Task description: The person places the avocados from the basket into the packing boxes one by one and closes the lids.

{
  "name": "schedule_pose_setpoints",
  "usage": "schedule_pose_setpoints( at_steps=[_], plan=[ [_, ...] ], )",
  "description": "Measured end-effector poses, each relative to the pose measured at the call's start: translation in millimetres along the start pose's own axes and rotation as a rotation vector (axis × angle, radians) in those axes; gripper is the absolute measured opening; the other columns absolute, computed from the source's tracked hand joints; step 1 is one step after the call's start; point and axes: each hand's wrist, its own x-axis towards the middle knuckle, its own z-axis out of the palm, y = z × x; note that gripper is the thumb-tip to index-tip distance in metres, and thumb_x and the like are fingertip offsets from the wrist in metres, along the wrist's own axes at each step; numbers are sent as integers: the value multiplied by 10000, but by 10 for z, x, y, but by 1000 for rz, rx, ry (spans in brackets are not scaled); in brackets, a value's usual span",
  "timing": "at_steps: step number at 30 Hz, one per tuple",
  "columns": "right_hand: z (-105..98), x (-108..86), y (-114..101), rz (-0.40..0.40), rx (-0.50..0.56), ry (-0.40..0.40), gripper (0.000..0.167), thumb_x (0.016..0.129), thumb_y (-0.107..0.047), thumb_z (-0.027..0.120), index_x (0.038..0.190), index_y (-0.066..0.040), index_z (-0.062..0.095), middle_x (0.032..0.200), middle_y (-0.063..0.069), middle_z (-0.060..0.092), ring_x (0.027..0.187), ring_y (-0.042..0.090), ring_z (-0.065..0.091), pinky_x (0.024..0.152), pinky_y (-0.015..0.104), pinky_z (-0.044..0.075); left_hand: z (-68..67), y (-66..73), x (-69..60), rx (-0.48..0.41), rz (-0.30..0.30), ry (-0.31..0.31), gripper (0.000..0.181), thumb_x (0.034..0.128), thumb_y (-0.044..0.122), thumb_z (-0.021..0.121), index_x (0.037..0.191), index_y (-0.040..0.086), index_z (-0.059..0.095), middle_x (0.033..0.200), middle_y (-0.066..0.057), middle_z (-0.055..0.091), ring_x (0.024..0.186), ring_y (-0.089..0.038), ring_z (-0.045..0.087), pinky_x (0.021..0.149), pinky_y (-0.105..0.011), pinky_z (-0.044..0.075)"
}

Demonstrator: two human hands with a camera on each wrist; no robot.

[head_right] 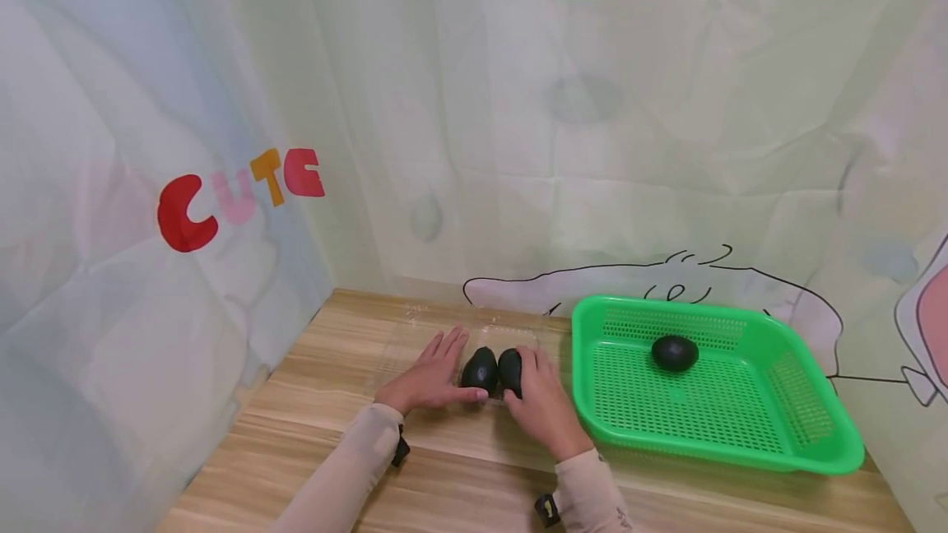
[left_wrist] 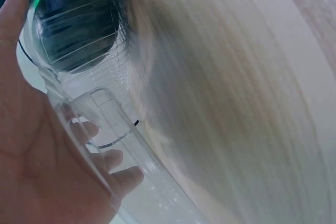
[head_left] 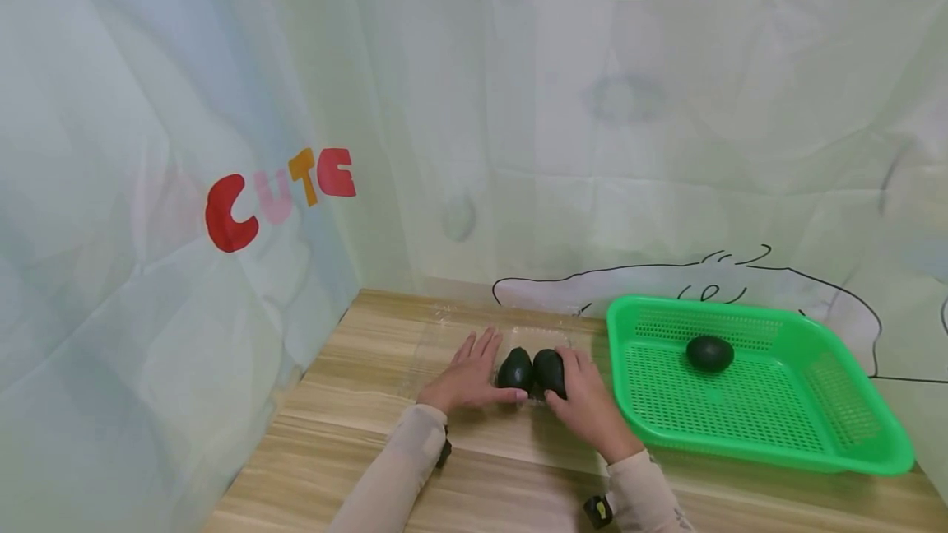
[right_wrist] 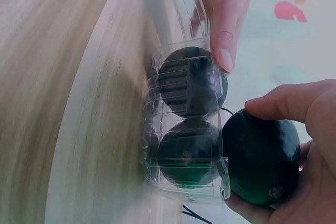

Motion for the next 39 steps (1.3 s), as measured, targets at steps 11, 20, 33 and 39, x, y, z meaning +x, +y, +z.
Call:
schedule_pose_setpoints(
  at_steps=[11, 20, 33, 39],
  plan=[
    [93, 52, 29, 23, -12, -75, 653, 949, -165, 697, 1480, 52, 386, 1450, 272, 422, 1354, 440, 434, 1065, 590, 432, -5, 16, -26, -4, -3, -3, 1185, 829, 774, 619, 1626, 36, 146, 1704, -167, 69, 1550, -443, 70, 1252, -544, 122],
    [135, 87, -13, 26, -20, -82, 643, 972, -168, 671, 1493, 54, 366, 1430, 275, 414, 1324, 443, 449, 1071, 585, 424, -13, 24, -26, 2, 2, 3, 1181, 835, 774, 611, 1625, 29, 145, 1702, -174, 72, 1552, -434, 72, 1255, -536, 114],
    [310, 17, 24, -70, -138, -56, 736, 1045, -380, 550, 1546, 96, 297, 1626, 352, 155, 1501, 517, 186, 1173, 617, 288, 4, 14, -2, 11, 3, 11, 1137, 850, 763, 602, 1624, 47, 177, 1701, -171, 96, 1537, -477, 91, 1243, -561, 153],
    [300, 22, 32, -47, -47, -34, 757, 1028, -366, 592, 1569, 56, 273, 1638, 317, 170, 1504, 520, 164, 1164, 649, 276, -17, 24, -18, 4, 1, 7, 1146, 844, 753, 618, 1620, 32, 181, 1700, -173, 96, 1535, -481, 90, 1239, -573, 155]
  ],
)
